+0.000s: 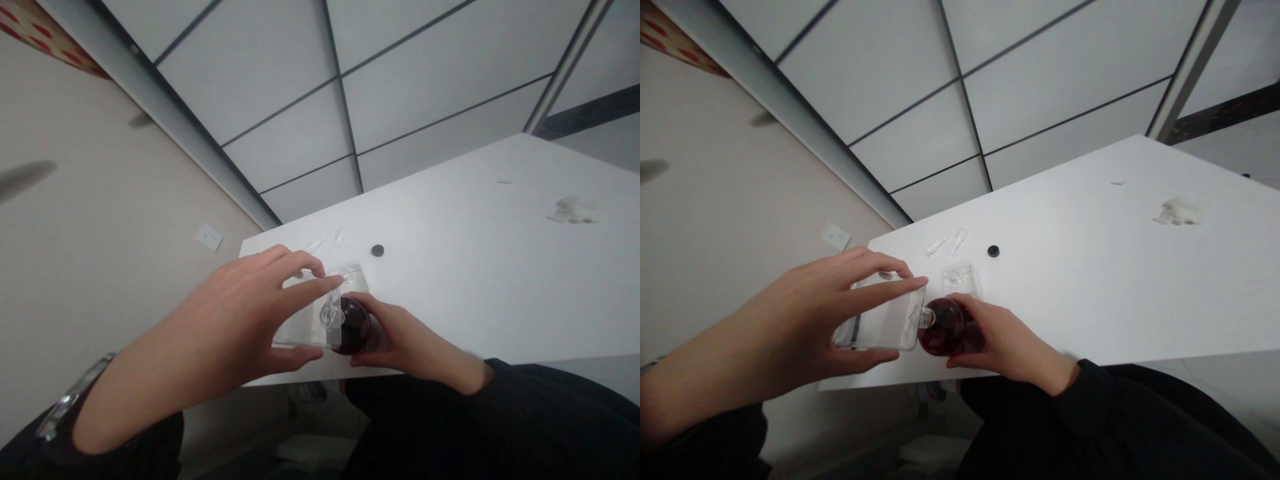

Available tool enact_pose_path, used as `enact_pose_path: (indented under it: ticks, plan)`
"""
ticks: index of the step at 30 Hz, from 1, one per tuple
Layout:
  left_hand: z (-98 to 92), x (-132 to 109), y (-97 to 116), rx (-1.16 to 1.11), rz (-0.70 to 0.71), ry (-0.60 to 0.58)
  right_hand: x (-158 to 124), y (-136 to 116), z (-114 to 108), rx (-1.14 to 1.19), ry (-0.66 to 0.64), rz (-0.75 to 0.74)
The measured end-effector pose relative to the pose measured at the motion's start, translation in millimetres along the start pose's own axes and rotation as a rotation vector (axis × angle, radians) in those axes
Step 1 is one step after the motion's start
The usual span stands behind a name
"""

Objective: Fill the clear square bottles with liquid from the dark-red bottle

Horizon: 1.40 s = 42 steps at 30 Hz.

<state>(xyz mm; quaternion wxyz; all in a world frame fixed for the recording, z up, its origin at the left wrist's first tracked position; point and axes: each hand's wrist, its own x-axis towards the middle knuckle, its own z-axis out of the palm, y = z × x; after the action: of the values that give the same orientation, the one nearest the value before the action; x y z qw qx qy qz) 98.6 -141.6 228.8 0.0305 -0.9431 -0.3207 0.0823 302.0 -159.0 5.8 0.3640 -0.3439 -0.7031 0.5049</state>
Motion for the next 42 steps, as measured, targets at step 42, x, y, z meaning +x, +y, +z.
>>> enact_pose_path:
  ticks: [42]
  plan:
    - [-14.6, 32, 22, 0.027, -0.039, -0.161, 1, -6, -3, -0.054, -0.004, -0.023]
